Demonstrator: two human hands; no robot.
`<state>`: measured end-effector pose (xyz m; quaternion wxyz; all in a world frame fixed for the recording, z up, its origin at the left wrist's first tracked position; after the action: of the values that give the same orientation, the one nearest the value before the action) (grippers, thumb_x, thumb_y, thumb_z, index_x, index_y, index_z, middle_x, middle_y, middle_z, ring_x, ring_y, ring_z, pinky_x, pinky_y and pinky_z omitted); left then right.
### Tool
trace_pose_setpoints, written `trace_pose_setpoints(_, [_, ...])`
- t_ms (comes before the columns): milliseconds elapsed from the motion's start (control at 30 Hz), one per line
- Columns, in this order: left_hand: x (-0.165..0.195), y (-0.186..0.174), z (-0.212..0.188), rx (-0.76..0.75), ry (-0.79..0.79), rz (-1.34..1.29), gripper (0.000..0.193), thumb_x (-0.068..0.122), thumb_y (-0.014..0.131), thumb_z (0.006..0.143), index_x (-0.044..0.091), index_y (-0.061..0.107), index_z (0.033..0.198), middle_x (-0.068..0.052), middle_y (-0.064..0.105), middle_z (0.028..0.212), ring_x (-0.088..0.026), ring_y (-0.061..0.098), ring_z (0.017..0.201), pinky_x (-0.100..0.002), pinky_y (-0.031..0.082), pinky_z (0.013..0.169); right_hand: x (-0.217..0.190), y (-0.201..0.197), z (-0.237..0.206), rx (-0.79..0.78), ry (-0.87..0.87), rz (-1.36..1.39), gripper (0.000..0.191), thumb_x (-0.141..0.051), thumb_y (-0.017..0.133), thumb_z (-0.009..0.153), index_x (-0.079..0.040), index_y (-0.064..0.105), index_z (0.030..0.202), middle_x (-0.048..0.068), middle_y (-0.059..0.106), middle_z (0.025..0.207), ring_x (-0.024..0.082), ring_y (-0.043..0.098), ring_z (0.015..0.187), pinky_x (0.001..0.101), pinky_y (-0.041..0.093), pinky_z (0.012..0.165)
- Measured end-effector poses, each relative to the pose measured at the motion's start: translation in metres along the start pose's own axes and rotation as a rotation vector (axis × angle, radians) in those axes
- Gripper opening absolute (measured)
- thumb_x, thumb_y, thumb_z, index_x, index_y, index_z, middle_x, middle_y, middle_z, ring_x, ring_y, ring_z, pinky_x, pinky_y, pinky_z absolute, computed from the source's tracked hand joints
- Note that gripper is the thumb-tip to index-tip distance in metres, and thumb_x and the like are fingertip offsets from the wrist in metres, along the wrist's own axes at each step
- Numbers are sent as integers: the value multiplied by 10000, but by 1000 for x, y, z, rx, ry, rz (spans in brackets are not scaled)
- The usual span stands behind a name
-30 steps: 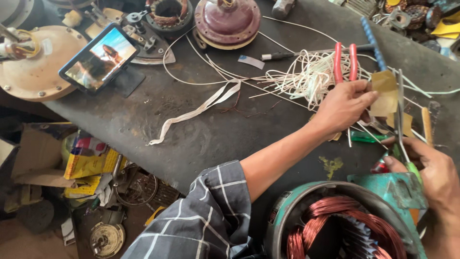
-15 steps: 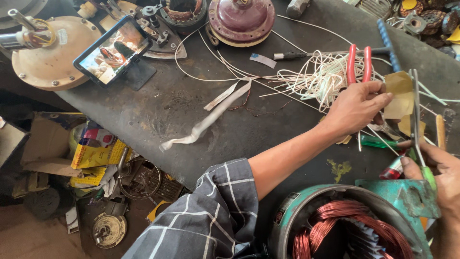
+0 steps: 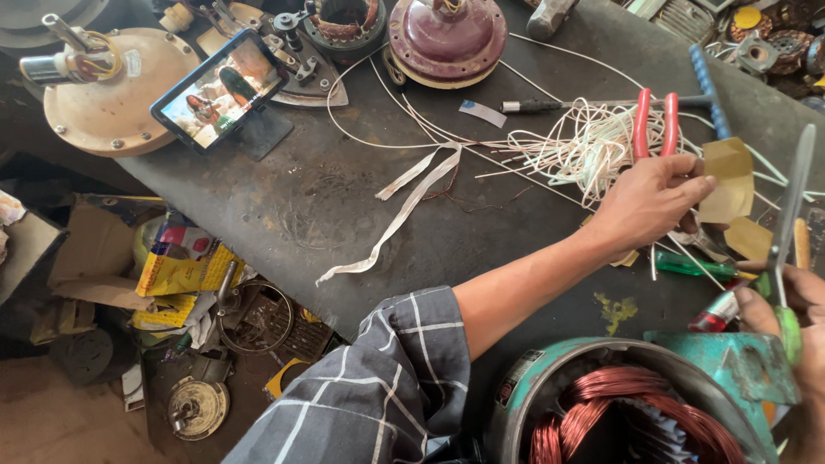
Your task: The person cuts small pieces of tan insulating material with scissors and places them between layers of copper wire on a stator coil. They then use a wooden stick to press and adjust the insulation and wire within the coil slots.
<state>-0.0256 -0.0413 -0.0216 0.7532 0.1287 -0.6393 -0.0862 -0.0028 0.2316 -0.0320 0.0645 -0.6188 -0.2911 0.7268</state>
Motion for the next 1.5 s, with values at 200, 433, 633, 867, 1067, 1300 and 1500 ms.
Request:
trace_pose_setpoints(200, [-7, -18, 20, 44, 0, 41, 342, 257, 622, 996, -35, 677, 1165, -74, 716, 762, -132, 723, 607, -298, 582, 597, 23, 3, 27, 26, 5, -118, 351, -227, 718, 1096, 13, 578, 1311, 130, 693, 943, 144, 640, 672, 268, 524, 610])
trace_pose_setpoints(433, [-7, -21, 18, 67, 3, 49, 342, 260, 616, 991, -20, 689, 1173, -73, 720, 746, -127, 713, 596, -292, 574, 576, 12, 11, 20, 18, -38, -155, 336, -235, 705, 1090, 7, 573, 1284, 137, 694, 1039, 151, 677, 787, 285, 565, 681])
trace_pose_setpoints(633, [-11, -31, 27, 103, 20, 85, 320, 290, 610, 1017, -4, 727, 1063, -49, 711, 728, -114, 719, 596, -288, 579, 568, 16, 18, 27, 12, -64, -191, 317, -198, 722, 1100, 22, 583, 1281, 149, 704, 1042, 155, 680, 831, 300, 566, 756])
trace_pose_setpoints(867, [-15, -31, 30, 128, 58, 102, 351, 312, 612, 1020, -10, 735, 1088, -68, 726, 740, -122, 731, 579, -293, 592, 559, 32, 12, 34, 37, -30, -287, 307, -147, 740, 1069, 21, 596, 1281, 139, 716, 972, 171, 696, 782, 317, 582, 706])
trace_pose_setpoints(1067, [-15, -30, 29, 132, 67, 148, 378, 320, 627, 997, -11, 734, 1144, -77, 741, 711, -130, 734, 570, -299, 586, 560, 48, 8, 36, 12, -35, -276, 310, -136, 761, 1050, 15, 613, 1277, 136, 713, 977, 165, 689, 802, 286, 572, 707])
trace_pose_setpoints(1300, [-8, -30, 25, 142, 79, 140, 373, 303, 640, 988, -23, 731, 1143, -76, 736, 711, -137, 722, 579, -307, 576, 568, 47, 6, 35, -11, -56, -365, 342, -162, 785, 1040, 22, 626, 1281, 144, 709, 859, 176, 694, 692, 319, 578, 670])
trace_pose_setpoints(1500, [-2, -24, 18, 101, 55, 58, 339, 279, 628, 1005, -33, 728, 1093, -80, 725, 716, -138, 722, 595, -311, 583, 567, 36, 6, 27, -7, -71, -323, 357, -164, 788, 1027, 20, 624, 1285, 133, 712, 890, 159, 689, 706, 306, 572, 677])
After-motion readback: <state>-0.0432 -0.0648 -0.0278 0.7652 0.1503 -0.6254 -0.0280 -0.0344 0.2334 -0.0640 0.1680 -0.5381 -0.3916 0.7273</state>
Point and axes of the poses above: each hand's wrist, its own z-axis towards the middle knuckle, its own y-axis out of the palm, x = y × z, the point moved 4 cm from there along z, towards the middle knuckle
